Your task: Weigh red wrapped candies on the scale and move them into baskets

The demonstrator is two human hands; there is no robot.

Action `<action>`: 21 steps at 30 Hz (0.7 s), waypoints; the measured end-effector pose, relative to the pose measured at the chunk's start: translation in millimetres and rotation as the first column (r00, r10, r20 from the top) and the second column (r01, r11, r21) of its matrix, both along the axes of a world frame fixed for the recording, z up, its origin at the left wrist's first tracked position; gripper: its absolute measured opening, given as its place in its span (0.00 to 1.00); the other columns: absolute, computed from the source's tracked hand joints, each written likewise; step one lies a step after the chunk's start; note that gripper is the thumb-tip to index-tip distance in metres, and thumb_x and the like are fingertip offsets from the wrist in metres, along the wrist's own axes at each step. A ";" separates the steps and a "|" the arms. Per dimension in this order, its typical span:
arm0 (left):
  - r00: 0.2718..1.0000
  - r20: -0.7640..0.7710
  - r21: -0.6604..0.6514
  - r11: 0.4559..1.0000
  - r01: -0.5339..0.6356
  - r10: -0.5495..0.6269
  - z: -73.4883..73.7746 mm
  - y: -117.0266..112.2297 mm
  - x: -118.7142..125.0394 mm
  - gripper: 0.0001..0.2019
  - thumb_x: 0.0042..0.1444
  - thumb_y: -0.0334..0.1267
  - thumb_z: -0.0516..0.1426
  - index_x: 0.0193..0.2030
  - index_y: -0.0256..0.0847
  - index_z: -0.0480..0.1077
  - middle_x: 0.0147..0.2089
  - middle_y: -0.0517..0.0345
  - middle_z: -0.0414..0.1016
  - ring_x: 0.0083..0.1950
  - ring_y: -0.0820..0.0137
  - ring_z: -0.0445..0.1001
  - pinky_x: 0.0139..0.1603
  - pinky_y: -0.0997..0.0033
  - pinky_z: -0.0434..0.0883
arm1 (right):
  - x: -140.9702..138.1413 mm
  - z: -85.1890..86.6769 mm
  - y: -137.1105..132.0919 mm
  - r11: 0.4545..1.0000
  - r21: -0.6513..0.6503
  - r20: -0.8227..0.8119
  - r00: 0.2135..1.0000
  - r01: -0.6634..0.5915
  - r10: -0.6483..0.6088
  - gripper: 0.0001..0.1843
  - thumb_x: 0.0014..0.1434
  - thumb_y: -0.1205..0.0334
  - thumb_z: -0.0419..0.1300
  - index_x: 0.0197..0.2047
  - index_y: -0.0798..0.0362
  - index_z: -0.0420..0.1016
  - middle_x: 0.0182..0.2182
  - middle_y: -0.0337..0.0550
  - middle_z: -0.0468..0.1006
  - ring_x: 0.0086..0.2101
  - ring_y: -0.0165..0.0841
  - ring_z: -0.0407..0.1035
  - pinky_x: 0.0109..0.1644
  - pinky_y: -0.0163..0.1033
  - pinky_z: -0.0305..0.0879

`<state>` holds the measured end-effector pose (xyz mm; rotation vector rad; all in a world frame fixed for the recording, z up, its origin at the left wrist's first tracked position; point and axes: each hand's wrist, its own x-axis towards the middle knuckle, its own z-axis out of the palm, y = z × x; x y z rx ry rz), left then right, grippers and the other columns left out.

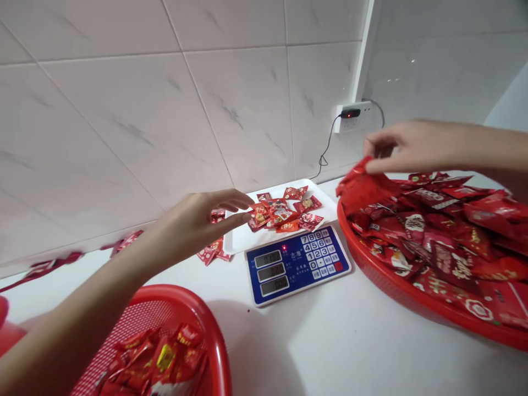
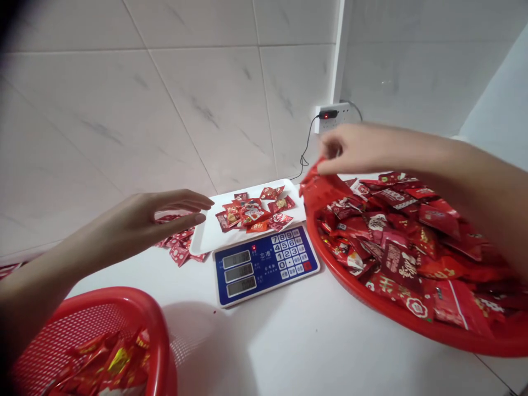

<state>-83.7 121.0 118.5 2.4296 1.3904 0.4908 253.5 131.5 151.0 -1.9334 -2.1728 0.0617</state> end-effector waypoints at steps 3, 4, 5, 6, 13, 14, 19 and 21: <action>1.000 0.008 -0.014 1.000 0.005 -0.005 0.2 2.5 1.1 0.19 0.58 0.56 0.55 0.48 0.49 0.76 0.46 0.57 0.81 0.47 0.63 0.79 0.46 0.66 0.75 | -23.9 -5.3 16.7 0.978 0.192 -0.053 0.994 -0.082 0.094 0.08 0.55 0.60 0.59 0.38 0.53 0.75 0.34 0.44 0.78 0.34 0.36 0.72 0.35 0.39 0.62; 1.000 0.006 -0.013 1.000 0.002 -0.002 0.6 2.6 1.7 0.19 0.58 0.55 0.55 0.48 0.48 0.75 0.46 0.57 0.81 0.47 0.63 0.79 0.46 0.66 0.75 | -32.5 -12.6 22.0 0.969 0.212 -0.022 0.990 -0.130 0.137 0.10 0.56 0.60 0.59 0.39 0.54 0.76 0.36 0.45 0.79 0.37 0.37 0.72 0.37 0.40 0.63; 1.000 0.005 -0.012 1.000 0.000 0.000 1.0 2.2 2.1 0.19 0.58 0.55 0.55 0.48 0.48 0.75 0.46 0.57 0.81 0.46 0.63 0.79 0.46 0.66 0.75 | -39.7 -20.9 26.6 0.962 0.211 0.023 0.985 -0.173 0.172 0.11 0.56 0.59 0.59 0.41 0.54 0.76 0.39 0.46 0.79 0.39 0.39 0.72 0.39 0.41 0.63; 1.000 0.004 -0.008 1.000 -0.002 0.002 1.4 1.5 2.1 0.19 0.58 0.55 0.55 0.48 0.48 0.75 0.45 0.57 0.81 0.46 0.63 0.79 0.46 0.65 0.75 | -44.9 -29.3 30.5 0.958 0.198 0.068 0.978 -0.208 0.198 0.13 0.56 0.58 0.59 0.43 0.53 0.77 0.41 0.47 0.79 0.42 0.40 0.73 0.41 0.42 0.64; 1.000 0.015 -0.007 1.000 -0.002 0.002 -1.7 -1.2 -8.7 0.20 0.58 0.58 0.55 0.48 0.49 0.75 0.45 0.58 0.82 0.47 0.62 0.79 0.44 0.65 0.75 | -24.5 -46.8 42.7 0.964 0.160 0.092 0.976 -0.212 0.200 0.19 0.59 0.51 0.57 0.48 0.52 0.79 0.42 0.48 0.80 0.42 0.42 0.74 0.45 0.46 0.67; 1.000 0.019 -0.007 1.000 -0.003 0.003 -2.9 -0.2 -10.0 0.20 0.57 0.58 0.55 0.48 0.49 0.75 0.46 0.58 0.82 0.47 0.62 0.79 0.45 0.65 0.76 | -20.3 -45.2 43.4 0.971 0.139 0.093 0.978 -0.197 0.185 0.20 0.58 0.51 0.58 0.49 0.52 0.79 0.42 0.49 0.80 0.41 0.42 0.74 0.45 0.46 0.67; 1.000 0.006 -0.019 1.000 -0.001 0.001 -8.5 4.2 -11.3 0.20 0.58 0.58 0.55 0.48 0.49 0.75 0.47 0.57 0.81 0.47 0.61 0.79 0.47 0.62 0.75 | -13.0 -45.0 44.7 0.982 0.042 0.109 0.978 -0.183 0.177 0.23 0.56 0.49 0.59 0.51 0.51 0.79 0.42 0.48 0.81 0.40 0.43 0.75 0.45 0.48 0.69; 1.000 -0.008 -0.013 1.000 -0.008 0.008 -8.8 4.2 -11.2 0.20 0.58 0.59 0.55 0.48 0.50 0.75 0.47 0.57 0.81 0.47 0.61 0.79 0.45 0.61 0.75 | -11.9 -47.9 45.6 0.980 0.024 0.109 0.975 -0.198 0.195 0.23 0.55 0.48 0.60 0.51 0.51 0.79 0.42 0.48 0.81 0.41 0.43 0.75 0.46 0.48 0.69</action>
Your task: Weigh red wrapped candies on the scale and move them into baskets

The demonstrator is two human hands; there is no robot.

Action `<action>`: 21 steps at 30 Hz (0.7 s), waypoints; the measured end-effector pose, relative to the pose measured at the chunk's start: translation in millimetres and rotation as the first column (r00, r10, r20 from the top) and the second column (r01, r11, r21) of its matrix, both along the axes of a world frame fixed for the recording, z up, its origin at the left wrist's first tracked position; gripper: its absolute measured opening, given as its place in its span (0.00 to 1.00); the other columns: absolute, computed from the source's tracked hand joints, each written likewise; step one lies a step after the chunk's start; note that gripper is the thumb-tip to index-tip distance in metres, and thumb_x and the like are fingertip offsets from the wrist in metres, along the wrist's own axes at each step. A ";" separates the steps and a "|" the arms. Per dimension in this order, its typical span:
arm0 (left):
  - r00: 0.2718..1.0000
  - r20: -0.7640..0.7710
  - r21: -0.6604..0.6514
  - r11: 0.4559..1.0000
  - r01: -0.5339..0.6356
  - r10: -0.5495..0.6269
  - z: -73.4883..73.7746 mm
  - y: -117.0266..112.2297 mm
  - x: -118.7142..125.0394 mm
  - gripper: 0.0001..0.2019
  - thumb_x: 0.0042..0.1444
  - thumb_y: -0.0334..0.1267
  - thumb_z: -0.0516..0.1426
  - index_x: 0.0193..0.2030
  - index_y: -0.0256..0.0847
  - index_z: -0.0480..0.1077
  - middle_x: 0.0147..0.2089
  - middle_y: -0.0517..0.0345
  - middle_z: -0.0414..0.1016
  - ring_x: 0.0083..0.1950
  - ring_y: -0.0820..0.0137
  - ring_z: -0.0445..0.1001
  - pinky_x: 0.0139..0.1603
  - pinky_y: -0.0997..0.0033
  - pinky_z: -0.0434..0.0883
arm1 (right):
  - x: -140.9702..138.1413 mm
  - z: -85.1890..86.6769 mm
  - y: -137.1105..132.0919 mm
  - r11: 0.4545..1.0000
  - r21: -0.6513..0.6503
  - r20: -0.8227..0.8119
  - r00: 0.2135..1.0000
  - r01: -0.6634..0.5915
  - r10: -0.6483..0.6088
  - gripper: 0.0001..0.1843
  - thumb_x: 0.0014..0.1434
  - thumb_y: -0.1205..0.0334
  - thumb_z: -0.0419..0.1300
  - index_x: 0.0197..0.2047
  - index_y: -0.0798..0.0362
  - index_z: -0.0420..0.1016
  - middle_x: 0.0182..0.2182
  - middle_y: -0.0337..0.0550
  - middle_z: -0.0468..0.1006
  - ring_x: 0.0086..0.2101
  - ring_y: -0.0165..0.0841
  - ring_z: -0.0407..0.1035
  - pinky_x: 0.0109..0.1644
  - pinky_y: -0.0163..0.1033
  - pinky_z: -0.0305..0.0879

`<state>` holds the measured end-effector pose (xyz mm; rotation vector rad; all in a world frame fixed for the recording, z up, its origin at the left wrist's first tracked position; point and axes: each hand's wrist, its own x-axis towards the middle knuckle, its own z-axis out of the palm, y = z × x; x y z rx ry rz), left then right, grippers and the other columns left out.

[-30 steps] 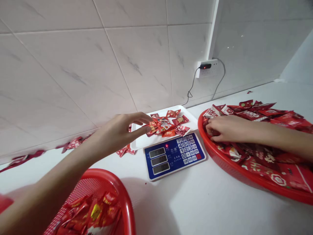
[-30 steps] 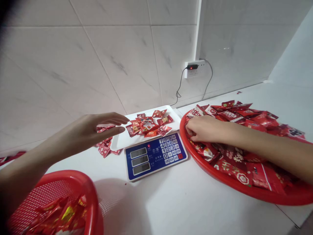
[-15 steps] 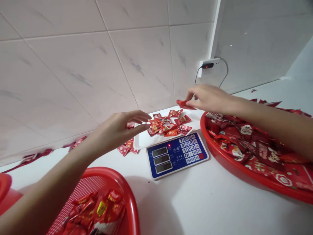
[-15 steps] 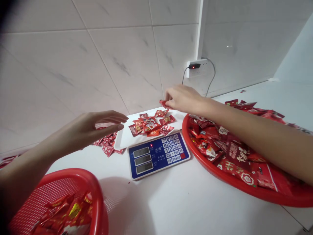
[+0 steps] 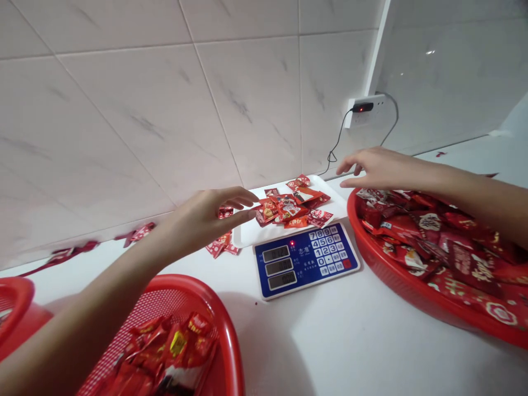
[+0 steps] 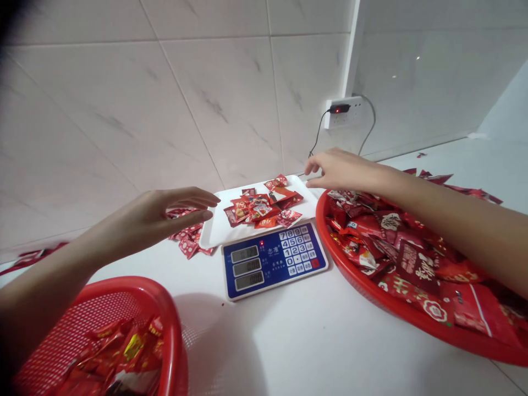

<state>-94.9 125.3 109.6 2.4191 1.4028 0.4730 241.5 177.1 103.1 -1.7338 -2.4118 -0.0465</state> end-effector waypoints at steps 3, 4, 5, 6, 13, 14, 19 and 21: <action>1.000 -0.019 0.015 1.000 -0.017 0.017 1.6 -1.6 -0.6 0.20 0.58 0.59 0.54 0.48 0.50 0.75 0.47 0.57 0.81 0.46 0.59 0.79 0.44 0.59 0.75 | 3.4 -3.7 2.3 0.996 0.019 -0.007 0.996 -0.086 0.086 0.25 0.55 0.47 0.59 0.52 0.50 0.77 0.47 0.48 0.80 0.45 0.45 0.74 0.49 0.50 0.69; 0.999 -0.026 0.018 1.000 -0.019 0.019 1.8 -2.1 -0.8 0.20 0.58 0.59 0.54 0.48 0.50 0.75 0.47 0.57 0.81 0.47 0.58 0.79 0.45 0.58 0.75 | 4.4 -4.3 3.3 0.991 0.039 0.000 0.991 -0.130 0.130 0.26 0.56 0.47 0.58 0.53 0.51 0.77 0.49 0.49 0.79 0.47 0.46 0.73 0.50 0.51 0.68; 0.999 -0.032 0.019 1.000 -0.021 0.021 1.1 -2.2 -0.7 0.21 0.58 0.59 0.54 0.48 0.50 0.74 0.48 0.56 0.81 0.48 0.57 0.79 0.46 0.56 0.75 | 4.8 -4.6 4.4 0.982 0.063 0.016 0.984 -0.176 0.176 0.27 0.57 0.46 0.57 0.55 0.51 0.75 0.51 0.50 0.78 0.49 0.47 0.72 0.52 0.52 0.68; 0.999 -0.034 0.015 1.000 -0.024 0.024 -0.7 -1.7 -0.1 0.22 0.58 0.59 0.54 0.49 0.49 0.74 0.49 0.55 0.80 0.49 0.56 0.78 0.48 0.54 0.75 | 4.1 -4.5 5.9 0.972 0.085 0.036 0.976 -0.218 0.216 0.28 0.57 0.45 0.57 0.57 0.51 0.74 0.54 0.52 0.76 0.51 0.48 0.71 0.54 0.53 0.67; 0.993 0.066 0.123 0.988 0.091 -0.100 -47.2 31.2 35.2 0.60 0.42 0.67 0.65 0.74 0.41 0.41 0.76 0.31 0.38 0.75 0.40 0.46 0.69 0.38 0.56 | -38.6 -7.0 34.6 0.902 -0.273 -0.020 0.939 -0.335 0.343 0.77 0.36 0.34 0.70 0.76 0.61 0.34 0.73 0.59 0.41 0.70 0.54 0.43 0.71 0.54 0.47; 0.993 0.044 0.083 0.991 0.106 -0.110 -54.1 40.0 43.0 0.66 0.39 0.67 0.67 0.74 0.40 0.36 0.77 0.30 0.31 0.76 0.39 0.36 0.71 0.36 0.50 | -47.3 -9.6 41.2 0.881 -0.339 -0.040 0.940 -0.331 0.338 0.81 0.34 0.33 0.71 0.75 0.62 0.29 0.73 0.60 0.36 0.70 0.54 0.39 0.72 0.54 0.45; 0.999 -0.032 -0.161 0.986 -0.036 0.031 -69.6 83.4 62.5 0.80 0.26 0.64 0.72 0.74 0.39 0.24 0.75 0.24 0.19 0.73 0.29 0.20 0.66 0.21 0.38 | -73.0 -25.9 71.7 0.816 -0.524 -0.060 0.967 -0.242 0.248 0.89 0.26 0.32 0.73 0.75 0.63 0.23 0.73 0.62 0.33 0.71 0.55 0.33 0.73 0.55 0.38; 0.999 -0.017 -0.184 0.982 -0.032 0.030 -66.7 93.5 58.3 0.78 0.27 0.68 0.69 0.75 0.36 0.26 0.75 0.21 0.24 0.73 0.27 0.25 0.67 0.23 0.41 | -72.2 -29.7 80.0 0.825 -0.525 -0.093 0.977 -0.210 0.190 0.88 0.26 0.32 0.73 0.75 0.63 0.28 0.73 0.62 0.36 0.70 0.55 0.36 0.74 0.54 0.40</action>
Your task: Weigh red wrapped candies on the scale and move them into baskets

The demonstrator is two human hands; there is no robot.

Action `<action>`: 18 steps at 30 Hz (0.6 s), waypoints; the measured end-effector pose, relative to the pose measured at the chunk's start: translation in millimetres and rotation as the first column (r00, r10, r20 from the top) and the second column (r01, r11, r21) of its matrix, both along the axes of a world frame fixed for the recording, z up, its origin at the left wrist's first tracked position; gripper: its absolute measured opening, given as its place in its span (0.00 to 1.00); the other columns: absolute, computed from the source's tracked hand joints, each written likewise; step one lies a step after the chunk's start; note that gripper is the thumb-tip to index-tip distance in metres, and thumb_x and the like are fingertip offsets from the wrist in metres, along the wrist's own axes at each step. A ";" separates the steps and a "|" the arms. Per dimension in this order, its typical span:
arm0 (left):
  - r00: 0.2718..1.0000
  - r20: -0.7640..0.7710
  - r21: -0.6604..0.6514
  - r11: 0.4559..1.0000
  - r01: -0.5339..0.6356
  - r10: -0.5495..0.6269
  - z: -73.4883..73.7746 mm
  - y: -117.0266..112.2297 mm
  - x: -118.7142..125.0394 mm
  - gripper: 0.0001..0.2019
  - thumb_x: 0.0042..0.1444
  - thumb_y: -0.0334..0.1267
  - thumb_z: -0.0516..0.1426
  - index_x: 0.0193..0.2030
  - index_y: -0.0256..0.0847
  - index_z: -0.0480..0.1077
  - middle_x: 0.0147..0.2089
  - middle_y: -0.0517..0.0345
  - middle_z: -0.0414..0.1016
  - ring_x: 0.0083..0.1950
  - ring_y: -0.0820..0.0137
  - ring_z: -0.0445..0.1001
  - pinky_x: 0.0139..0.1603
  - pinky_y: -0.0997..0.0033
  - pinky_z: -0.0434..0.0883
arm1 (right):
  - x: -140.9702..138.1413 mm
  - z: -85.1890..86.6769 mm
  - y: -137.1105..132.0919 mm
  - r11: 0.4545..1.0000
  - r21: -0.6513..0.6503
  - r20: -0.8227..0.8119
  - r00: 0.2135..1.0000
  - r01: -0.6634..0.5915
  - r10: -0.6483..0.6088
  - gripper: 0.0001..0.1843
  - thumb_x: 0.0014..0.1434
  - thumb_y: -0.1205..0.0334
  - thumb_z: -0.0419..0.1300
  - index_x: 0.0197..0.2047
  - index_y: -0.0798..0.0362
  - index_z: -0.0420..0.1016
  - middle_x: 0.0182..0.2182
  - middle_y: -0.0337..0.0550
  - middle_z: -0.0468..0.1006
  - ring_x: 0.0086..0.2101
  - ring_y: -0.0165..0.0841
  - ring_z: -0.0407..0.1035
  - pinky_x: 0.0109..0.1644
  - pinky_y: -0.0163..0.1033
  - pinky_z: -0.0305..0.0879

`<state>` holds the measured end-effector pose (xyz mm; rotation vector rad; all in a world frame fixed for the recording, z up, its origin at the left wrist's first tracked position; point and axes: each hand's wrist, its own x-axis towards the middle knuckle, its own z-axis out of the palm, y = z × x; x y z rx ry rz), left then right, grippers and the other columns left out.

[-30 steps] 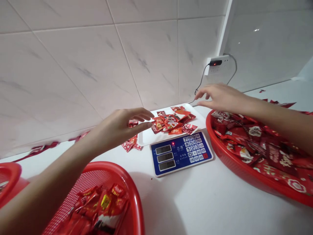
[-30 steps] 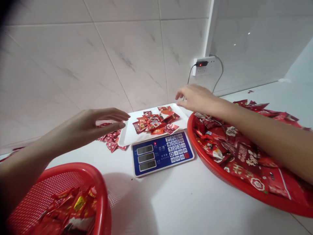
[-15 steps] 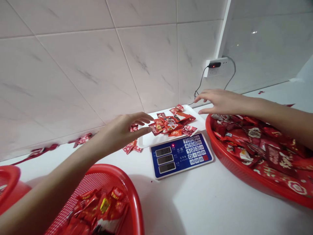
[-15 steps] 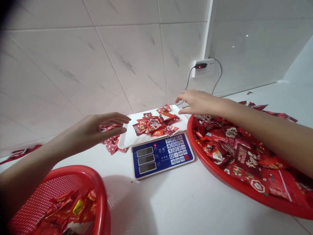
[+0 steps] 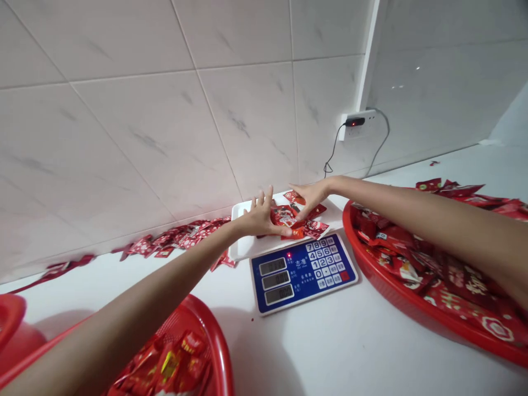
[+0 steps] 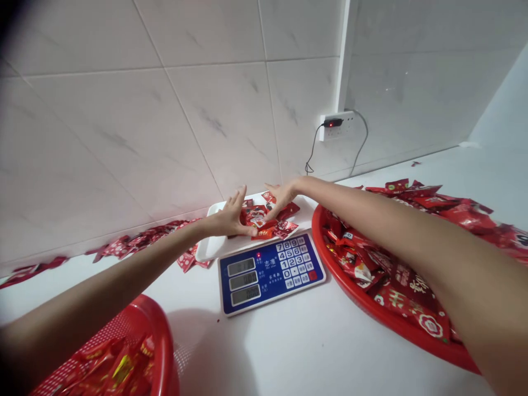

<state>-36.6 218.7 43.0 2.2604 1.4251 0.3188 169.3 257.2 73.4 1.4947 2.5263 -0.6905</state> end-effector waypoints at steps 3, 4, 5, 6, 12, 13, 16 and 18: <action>0.998 0.052 0.012 0.999 0.046 -0.046 11.9 4.5 -11.9 0.73 0.35 0.74 0.62 0.75 0.34 0.27 0.76 0.27 0.26 0.76 0.39 0.30 0.73 0.38 0.43 | 8.5 -2.2 7.9 0.999 0.010 -0.050 0.997 0.053 -0.053 0.84 0.31 0.28 0.71 0.75 0.62 0.30 0.73 0.60 0.37 0.70 0.54 0.40 0.73 0.51 0.43; 0.996 0.066 0.023 0.998 0.062 -0.063 16.3 4.0 -15.3 0.72 0.37 0.74 0.61 0.75 0.34 0.27 0.77 0.30 0.26 0.77 0.42 0.29 0.74 0.43 0.42 | 11.7 -2.5 9.8 0.998 0.010 -0.053 0.997 0.062 -0.062 0.83 0.33 0.26 0.69 0.76 0.61 0.29 0.73 0.59 0.37 0.70 0.53 0.39 0.73 0.51 0.43; 0.994 0.073 0.031 0.997 0.075 -0.077 20.0 3.0 -18.0 0.71 0.38 0.74 0.61 0.75 0.34 0.27 0.77 0.32 0.25 0.77 0.45 0.28 0.74 0.45 0.41 | 14.5 -3.0 11.5 0.998 0.012 -0.053 0.996 0.067 -0.066 0.80 0.36 0.24 0.66 0.76 0.60 0.29 0.74 0.58 0.37 0.70 0.52 0.39 0.73 0.52 0.43; 0.994 0.074 0.035 0.996 0.082 -0.084 22.4 1.7 -19.5 0.71 0.37 0.74 0.61 0.75 0.34 0.28 0.77 0.34 0.25 0.77 0.46 0.28 0.75 0.46 0.40 | 16.4 -3.6 13.1 0.998 0.016 -0.054 0.996 0.068 -0.067 0.77 0.39 0.23 0.64 0.76 0.58 0.29 0.74 0.57 0.38 0.70 0.51 0.40 0.73 0.53 0.43; 0.999 -0.016 -0.020 0.999 0.048 -0.049 3.1 -6.6 -9.3 0.75 0.29 0.71 0.66 0.75 0.36 0.29 0.77 0.31 0.25 0.76 0.40 0.25 0.73 0.37 0.41 | 11.8 -11.2 21.4 1.000 -0.005 -0.068 0.998 0.007 -0.008 0.61 0.49 0.22 0.55 0.74 0.53 0.48 0.72 0.53 0.47 0.70 0.48 0.45 0.72 0.55 0.43; 0.999 -0.035 -0.030 0.999 0.029 -0.030 -2.7 -7.7 -6.5 0.76 0.29 0.72 0.66 0.75 0.36 0.29 0.77 0.30 0.24 0.75 0.37 0.23 0.72 0.33 0.39 | 11.6 -12.4 21.3 1.000 -0.011 -0.066 0.998 -0.003 0.002 0.60 0.49 0.23 0.56 0.73 0.53 0.51 0.72 0.53 0.50 0.69 0.48 0.46 0.72 0.55 0.44; 0.997 -0.073 -0.051 0.998 -0.029 0.025 -15.2 -8.6 -0.7 0.73 0.31 0.74 0.63 0.75 0.40 0.30 0.76 0.28 0.21 0.73 0.30 0.19 0.66 0.21 0.36 | 18.3 -15.5 14.3 1.000 -0.010 -0.085 0.996 -0.024 0.023 0.58 0.47 0.26 0.61 0.71 0.52 0.57 0.70 0.54 0.56 0.67 0.52 0.51 0.70 0.56 0.51; 0.996 -0.081 -0.053 0.998 -0.039 0.035 -18.4 -6.5 0.1 0.69 0.35 0.75 0.61 0.76 0.44 0.33 0.76 0.31 0.23 0.73 0.29 0.21 0.65 0.20 0.36 | 27.1 -17.5 3.5 0.997 -0.050 -0.097 0.994 -0.063 0.058 0.63 0.42 0.30 0.67 0.73 0.53 0.51 0.70 0.55 0.56 0.67 0.52 0.53 0.68 0.56 0.54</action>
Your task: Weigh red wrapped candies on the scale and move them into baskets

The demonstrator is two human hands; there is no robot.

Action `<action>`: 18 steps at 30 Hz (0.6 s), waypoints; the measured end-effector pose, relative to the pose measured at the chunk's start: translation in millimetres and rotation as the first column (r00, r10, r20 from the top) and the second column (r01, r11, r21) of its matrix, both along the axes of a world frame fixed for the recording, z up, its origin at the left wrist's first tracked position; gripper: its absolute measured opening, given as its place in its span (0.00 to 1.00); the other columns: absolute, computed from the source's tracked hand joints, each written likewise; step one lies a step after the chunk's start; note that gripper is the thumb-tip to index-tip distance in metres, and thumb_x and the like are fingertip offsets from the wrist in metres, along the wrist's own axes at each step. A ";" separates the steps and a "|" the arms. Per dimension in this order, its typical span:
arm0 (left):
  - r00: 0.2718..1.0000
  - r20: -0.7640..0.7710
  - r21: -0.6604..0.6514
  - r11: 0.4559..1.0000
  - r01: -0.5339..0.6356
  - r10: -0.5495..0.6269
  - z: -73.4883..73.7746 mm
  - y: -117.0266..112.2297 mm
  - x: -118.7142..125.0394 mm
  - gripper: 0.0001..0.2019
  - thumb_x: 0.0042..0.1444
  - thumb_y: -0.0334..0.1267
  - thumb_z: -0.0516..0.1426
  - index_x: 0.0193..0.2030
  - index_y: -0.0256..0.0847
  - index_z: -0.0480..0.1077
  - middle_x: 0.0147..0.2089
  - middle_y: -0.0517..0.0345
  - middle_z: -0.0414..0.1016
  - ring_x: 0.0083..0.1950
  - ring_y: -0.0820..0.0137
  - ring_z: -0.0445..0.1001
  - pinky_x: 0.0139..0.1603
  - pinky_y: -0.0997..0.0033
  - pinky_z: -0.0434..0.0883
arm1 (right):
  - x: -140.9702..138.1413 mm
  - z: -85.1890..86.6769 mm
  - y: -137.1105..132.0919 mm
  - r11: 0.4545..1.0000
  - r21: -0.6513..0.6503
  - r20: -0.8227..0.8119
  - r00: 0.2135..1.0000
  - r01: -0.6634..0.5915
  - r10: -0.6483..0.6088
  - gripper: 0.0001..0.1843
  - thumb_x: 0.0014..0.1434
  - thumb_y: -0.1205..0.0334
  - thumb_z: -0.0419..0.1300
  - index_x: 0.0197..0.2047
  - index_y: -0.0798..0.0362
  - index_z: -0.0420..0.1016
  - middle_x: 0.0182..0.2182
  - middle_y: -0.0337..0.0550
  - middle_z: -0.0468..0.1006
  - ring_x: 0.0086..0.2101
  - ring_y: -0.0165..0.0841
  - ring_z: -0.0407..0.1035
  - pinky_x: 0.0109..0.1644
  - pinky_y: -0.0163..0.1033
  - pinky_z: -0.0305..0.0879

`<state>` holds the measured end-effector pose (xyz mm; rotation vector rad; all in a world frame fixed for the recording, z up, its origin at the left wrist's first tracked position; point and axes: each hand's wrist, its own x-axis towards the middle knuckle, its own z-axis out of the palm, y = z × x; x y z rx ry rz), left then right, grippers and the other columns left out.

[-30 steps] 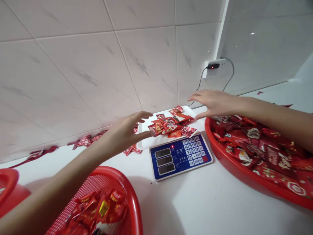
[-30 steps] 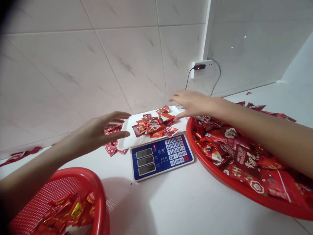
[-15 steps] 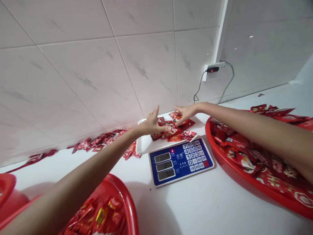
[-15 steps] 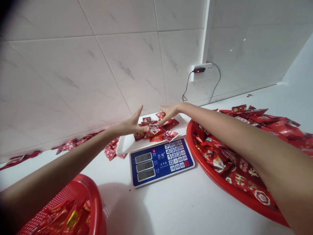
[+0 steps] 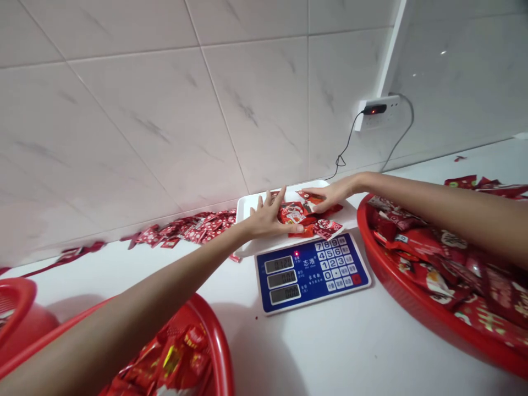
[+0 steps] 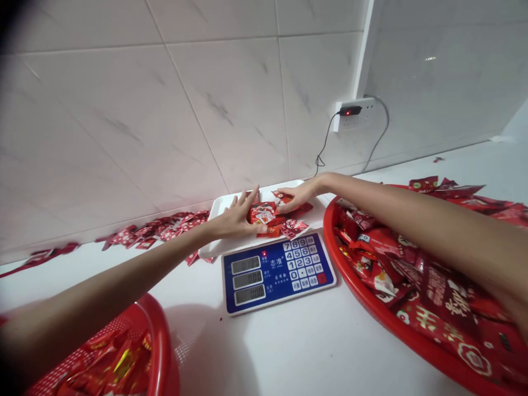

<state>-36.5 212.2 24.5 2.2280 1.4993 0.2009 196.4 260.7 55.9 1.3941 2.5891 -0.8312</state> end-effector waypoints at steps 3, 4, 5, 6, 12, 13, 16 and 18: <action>1.000 0.001 0.007 1.000 0.012 -0.012 -0.3 6.8 -1.9 0.65 0.35 0.74 0.62 0.75 0.49 0.38 0.77 0.35 0.28 0.73 0.28 0.24 0.66 0.22 0.38 | 10.0 -3.2 -19.4 0.998 -0.047 0.014 0.999 -0.044 0.045 0.78 0.35 0.36 0.72 0.76 0.55 0.33 0.73 0.56 0.44 0.69 0.51 0.47 0.70 0.52 0.51; 1.000 0.003 0.010 1.000 0.020 -0.020 -0.1 9.3 -2.8 0.64 0.35 0.73 0.62 0.75 0.49 0.40 0.77 0.35 0.31 0.74 0.27 0.26 0.67 0.23 0.39 | 11.1 -4.3 -24.8 0.999 -0.033 0.016 0.999 -0.043 0.044 0.80 0.33 0.36 0.73 0.76 0.55 0.30 0.73 0.56 0.41 0.69 0.52 0.45 0.71 0.52 0.49; 0.999 0.007 0.014 0.999 0.031 -0.031 0.2 11.4 -3.6 0.63 0.36 0.72 0.63 0.75 0.49 0.42 0.77 0.35 0.34 0.74 0.27 0.29 0.67 0.25 0.41 | 11.0 -5.3 -28.8 0.999 -0.006 0.013 0.999 -0.042 0.042 0.80 0.33 0.36 0.73 0.76 0.55 0.30 0.74 0.56 0.40 0.69 0.52 0.44 0.72 0.52 0.48; 0.999 0.012 0.022 0.999 0.043 -0.044 0.3 12.7 -4.2 0.62 0.36 0.71 0.63 0.75 0.48 0.44 0.77 0.35 0.38 0.74 0.27 0.33 0.68 0.27 0.42 | 9.9 -6.2 -31.4 0.999 0.026 0.007 0.999 -0.044 0.044 0.78 0.34 0.36 0.73 0.76 0.55 0.33 0.73 0.55 0.41 0.69 0.54 0.44 0.72 0.54 0.47; 0.985 0.106 0.128 0.984 0.122 -0.136 -5.7 4.5 -2.9 0.62 0.37 0.69 0.63 0.74 0.37 0.46 0.69 0.32 0.56 0.71 0.39 0.54 0.70 0.39 0.53 | -5.3 -12.6 -26.2 0.979 0.204 -0.036 0.999 -0.021 0.029 0.60 0.40 0.44 0.73 0.72 0.50 0.53 0.64 0.54 0.66 0.63 0.57 0.57 0.65 0.58 0.56; 0.980 0.127 0.146 0.981 0.131 -0.150 -7.6 2.9 -1.7 0.64 0.37 0.69 0.63 0.74 0.36 0.43 0.70 0.31 0.53 0.72 0.40 0.52 0.71 0.41 0.52 | -9.0 -13.7 -25.4 0.971 0.237 -0.046 0.999 -0.012 0.024 0.55 0.41 0.47 0.72 0.70 0.49 0.57 0.61 0.53 0.70 0.61 0.56 0.60 0.63 0.57 0.59; 0.966 0.178 0.187 0.970 0.155 -0.189 -12.3 2.8 3.0 0.72 0.32 0.68 0.66 0.74 0.35 0.32 0.75 0.30 0.38 0.76 0.40 0.35 0.73 0.41 0.47 | -21.8 -15.6 -27.7 0.951 0.307 -0.084 0.996 0.022 0.004 0.38 0.47 0.54 0.68 0.61 0.51 0.68 0.52 0.52 0.76 0.52 0.51 0.68 0.55 0.52 0.64; 0.954 0.201 0.208 0.962 0.180 -0.222 -13.7 5.5 6.3 0.72 0.32 0.68 0.67 0.74 0.35 0.32 0.75 0.29 0.37 0.76 0.40 0.33 0.73 0.41 0.46 | -30.0 -15.8 -32.3 0.948 0.316 -0.107 0.994 0.035 -0.001 0.30 0.48 0.56 0.66 0.55 0.54 0.71 0.49 0.54 0.77 0.48 0.49 0.71 0.52 0.49 0.65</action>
